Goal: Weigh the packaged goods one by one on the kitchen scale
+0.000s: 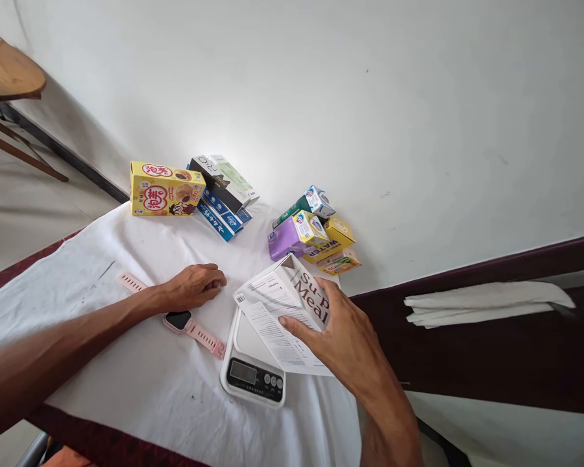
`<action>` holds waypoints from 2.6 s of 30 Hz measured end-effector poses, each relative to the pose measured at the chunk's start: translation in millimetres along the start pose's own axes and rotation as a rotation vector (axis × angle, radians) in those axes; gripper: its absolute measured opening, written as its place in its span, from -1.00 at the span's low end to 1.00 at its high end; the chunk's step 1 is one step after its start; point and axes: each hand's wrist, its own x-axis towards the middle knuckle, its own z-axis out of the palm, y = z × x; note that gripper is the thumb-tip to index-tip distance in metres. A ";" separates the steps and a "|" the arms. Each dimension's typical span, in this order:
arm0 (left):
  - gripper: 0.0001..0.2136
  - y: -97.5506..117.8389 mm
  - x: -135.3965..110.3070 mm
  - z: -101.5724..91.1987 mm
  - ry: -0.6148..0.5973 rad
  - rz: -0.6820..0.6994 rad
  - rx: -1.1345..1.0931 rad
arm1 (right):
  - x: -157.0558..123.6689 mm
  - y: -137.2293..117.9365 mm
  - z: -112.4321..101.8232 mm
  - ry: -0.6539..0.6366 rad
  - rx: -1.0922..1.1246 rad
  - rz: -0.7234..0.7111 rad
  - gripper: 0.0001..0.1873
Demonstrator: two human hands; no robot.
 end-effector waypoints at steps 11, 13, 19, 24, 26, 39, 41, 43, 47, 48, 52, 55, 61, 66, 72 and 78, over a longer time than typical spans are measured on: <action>-0.79 4.1 2.3 -3.9 -0.012 -0.003 0.016 | -52.2 34.8 -16.0 0.262 0.232 -0.043 -0.30; -0.79 5.1 2.6 -4.6 -0.015 -0.009 0.010 | -60.8 38.6 -15.5 0.284 0.302 -0.018 -0.26; -0.78 6.2 2.8 -5.7 -0.017 -0.019 0.008 | -74.1 48.8 -13.1 0.347 0.433 -0.010 -0.20; -0.78 5.2 2.8 -5.3 -0.029 -0.023 0.006 | -77.9 44.2 -14.6 0.398 0.468 0.027 -0.23; -0.78 4.9 2.6 -5.0 -0.029 -0.020 0.005 | -77.7 38.8 -14.3 0.413 0.484 0.074 -0.24; -0.79 4.9 3.9 -5.6 -0.031 -0.030 -0.041 | -60.4 48.3 -2.0 0.346 0.735 0.234 -0.31; -0.79 4.7 3.8 -5.3 -0.022 -0.033 -0.046 | -58.7 54.0 6.1 0.347 0.891 0.250 -0.36; -0.79 4.4 3.4 -4.5 -0.017 -0.034 -0.048 | -57.8 57.9 15.2 0.354 1.001 0.257 -0.40; -0.78 3.0 2.4 -2.6 -0.010 -0.020 -0.032 | -58.1 61.0 31.8 0.383 1.128 0.283 -0.38; -0.78 2.6 2.1 -2.3 -0.011 -0.017 -0.026 | -58.5 61.5 35.1 0.372 1.147 0.293 -0.37; -0.78 1.3 1.4 -1.7 -0.015 -0.012 -0.007 | -60.3 64.1 43.6 0.322 1.161 0.301 -0.36; -0.78 0.2 1.3 -1.1 -0.012 -0.001 0.007 | -60.7 66.1 45.7 0.337 1.232 0.333 -0.42; -0.78 1.1 1.5 -1.1 -0.011 -0.009 -0.001 | -60.8 63.6 43.5 0.354 1.487 0.440 -0.50; -0.77 2.2 2.3 -1.5 -0.017 -0.012 -0.013 | -61.6 63.6 42.2 0.448 1.577 0.508 -0.42; -0.78 0.3 1.4 0.3 -0.004 -0.009 -0.013 | -48.0 75.1 40.3 0.509 1.454 0.506 -0.34; -0.79 1.5 1.4 0.2 0.007 0.004 -0.025 | -17.6 118.2 48.8 0.658 1.457 0.544 -0.41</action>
